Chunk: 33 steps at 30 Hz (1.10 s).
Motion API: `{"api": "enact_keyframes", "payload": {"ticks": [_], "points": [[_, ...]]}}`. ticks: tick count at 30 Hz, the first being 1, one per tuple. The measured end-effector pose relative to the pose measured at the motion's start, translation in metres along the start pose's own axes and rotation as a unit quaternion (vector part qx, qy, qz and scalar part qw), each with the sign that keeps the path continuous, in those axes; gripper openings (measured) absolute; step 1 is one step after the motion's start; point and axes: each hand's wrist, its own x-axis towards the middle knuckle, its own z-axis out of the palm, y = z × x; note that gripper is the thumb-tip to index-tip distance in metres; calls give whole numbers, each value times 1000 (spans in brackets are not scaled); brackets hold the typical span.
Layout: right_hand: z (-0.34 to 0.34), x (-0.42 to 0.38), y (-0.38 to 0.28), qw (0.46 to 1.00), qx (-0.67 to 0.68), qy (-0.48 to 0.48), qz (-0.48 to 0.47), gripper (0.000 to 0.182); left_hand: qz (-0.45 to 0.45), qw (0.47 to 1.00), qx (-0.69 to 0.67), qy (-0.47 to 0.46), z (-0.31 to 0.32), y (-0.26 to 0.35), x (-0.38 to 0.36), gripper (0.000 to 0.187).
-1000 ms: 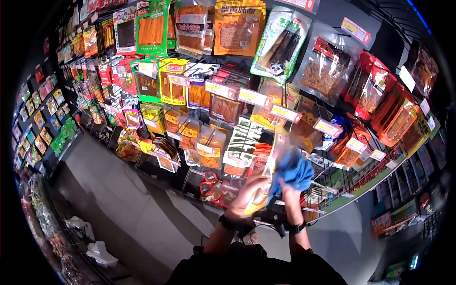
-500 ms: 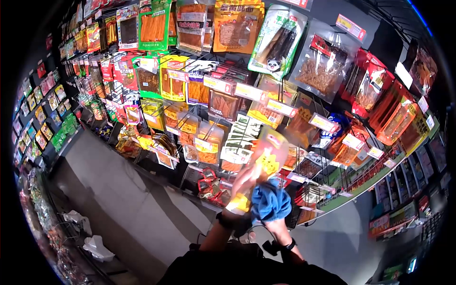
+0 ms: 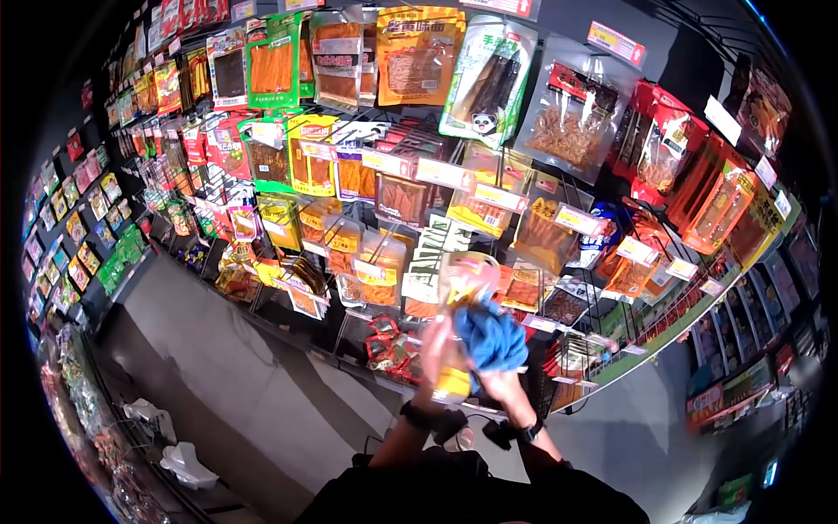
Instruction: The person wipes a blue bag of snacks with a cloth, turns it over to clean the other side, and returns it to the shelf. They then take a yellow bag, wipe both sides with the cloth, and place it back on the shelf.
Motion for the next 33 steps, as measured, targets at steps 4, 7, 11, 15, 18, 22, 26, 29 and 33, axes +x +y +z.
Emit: {"api": "enact_keyframes", "payload": {"ticks": [4,7,11,15,18,22,26,29,33], "points": [[-2,-44,-7,987,119,-107,7,46,-120,985,-120,-44,-22,-7,3,23],[-8,-55,5,989,90,-113,-5,45,-136,976,-131,-106,-23,-13,-2,24],[-24,-12,-17,999,-1,-33,-21,42,-132,985,-77,-82,-8,-28,-15,24],[-34,32,-9,969,-182,100,-131,30,-284,903,-319,-33,3,-19,-16,26],[-24,38,-3,990,3,137,-43,31,-324,863,-387,16,15,-1,-9,30],[-2,8,-11,995,72,73,-16,32,-118,987,-101,-35,5,3,-7,40],[1,-34,-20,995,78,-42,-36,32,-341,825,-449,27,-7,15,29,43],[-2,-28,-26,996,62,-35,-49,33,-363,806,-465,-37,-12,16,33,38],[-7,12,-12,996,-5,69,-60,33,-217,946,-195,-144,-17,24,26,32]]}}
